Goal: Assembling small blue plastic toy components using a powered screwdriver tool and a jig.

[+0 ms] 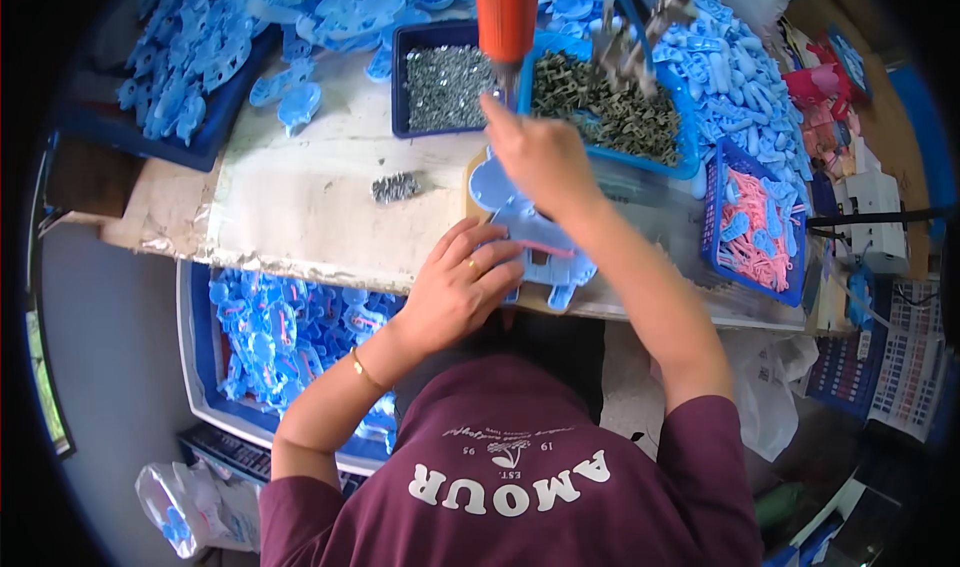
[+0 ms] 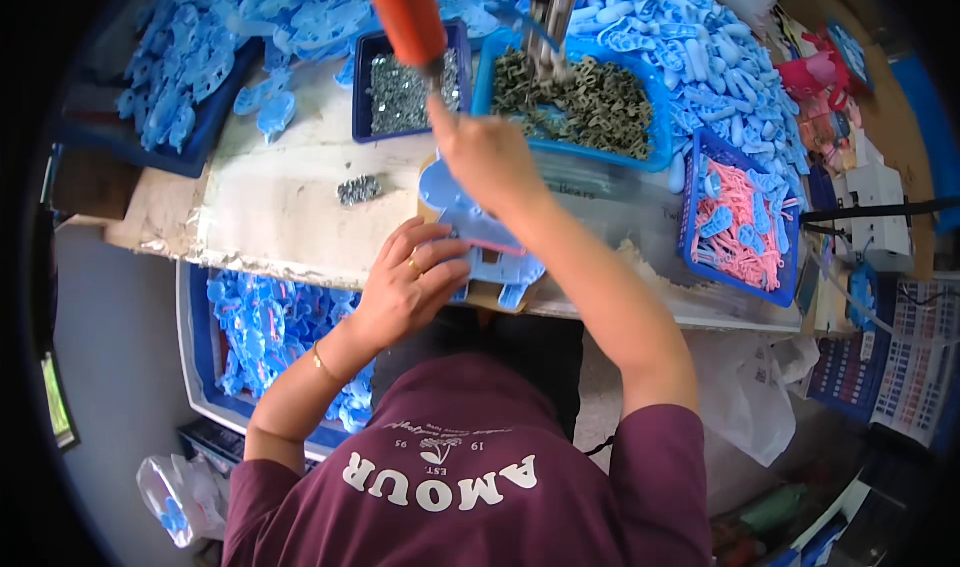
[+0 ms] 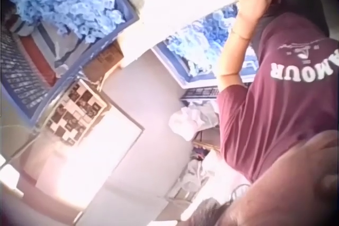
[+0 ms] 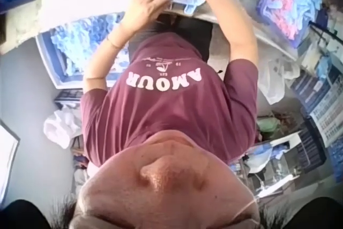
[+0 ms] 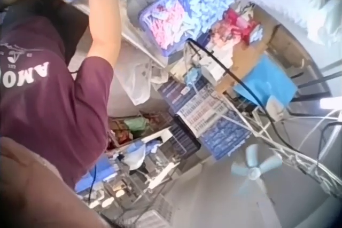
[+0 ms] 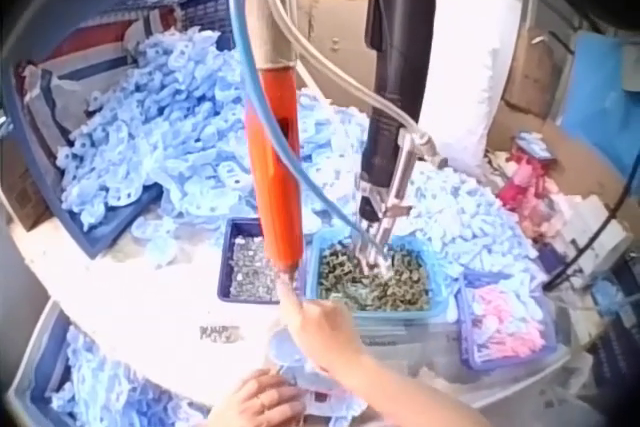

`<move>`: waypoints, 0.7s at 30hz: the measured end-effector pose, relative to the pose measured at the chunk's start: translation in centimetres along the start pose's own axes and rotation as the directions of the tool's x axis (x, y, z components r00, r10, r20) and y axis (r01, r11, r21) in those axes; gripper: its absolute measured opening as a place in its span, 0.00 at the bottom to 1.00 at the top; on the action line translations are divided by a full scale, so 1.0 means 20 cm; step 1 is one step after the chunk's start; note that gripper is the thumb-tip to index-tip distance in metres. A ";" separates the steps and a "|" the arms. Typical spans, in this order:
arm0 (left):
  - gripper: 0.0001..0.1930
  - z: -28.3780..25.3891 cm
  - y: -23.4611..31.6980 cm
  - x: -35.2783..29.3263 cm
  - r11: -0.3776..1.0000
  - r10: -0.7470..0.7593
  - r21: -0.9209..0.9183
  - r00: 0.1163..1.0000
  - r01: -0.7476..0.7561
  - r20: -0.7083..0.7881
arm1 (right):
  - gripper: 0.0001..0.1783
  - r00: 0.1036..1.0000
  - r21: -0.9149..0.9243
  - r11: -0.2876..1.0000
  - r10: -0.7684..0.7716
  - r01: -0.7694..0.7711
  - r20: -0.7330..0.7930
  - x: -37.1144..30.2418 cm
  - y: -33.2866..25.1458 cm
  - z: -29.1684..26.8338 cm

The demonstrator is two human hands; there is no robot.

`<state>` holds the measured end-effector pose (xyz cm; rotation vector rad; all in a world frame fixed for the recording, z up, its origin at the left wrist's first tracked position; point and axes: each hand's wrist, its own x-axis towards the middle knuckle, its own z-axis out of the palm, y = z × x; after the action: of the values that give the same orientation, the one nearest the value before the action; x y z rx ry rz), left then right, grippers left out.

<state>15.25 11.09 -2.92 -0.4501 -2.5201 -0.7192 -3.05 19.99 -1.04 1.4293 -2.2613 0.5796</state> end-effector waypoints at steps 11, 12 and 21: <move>0.07 -1.01 0.05 -0.22 0.864 -0.343 -0.128 0.755 0.487 0.559 | 0.13 0.852 0.540 0.734 0.099 -0.412 0.515 -0.30 0.13 -0.65; 0.11 -1.12 0.11 -0.28 0.779 -0.539 0.067 0.611 0.623 0.580 | 0.13 0.827 0.499 0.699 0.245 -0.513 0.507 -0.30 0.21 -0.68; 0.28 -0.93 0.11 -0.26 0.700 -0.707 0.269 0.589 0.661 0.391 | 0.11 0.825 -0.349 0.747 0.517 -0.565 -0.229 -0.37 1.23 -0.53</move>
<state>27.07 1.52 9.15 0.5226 -3.2019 -0.8147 -21.34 40.89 0.65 0.5065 -2.5047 0.3096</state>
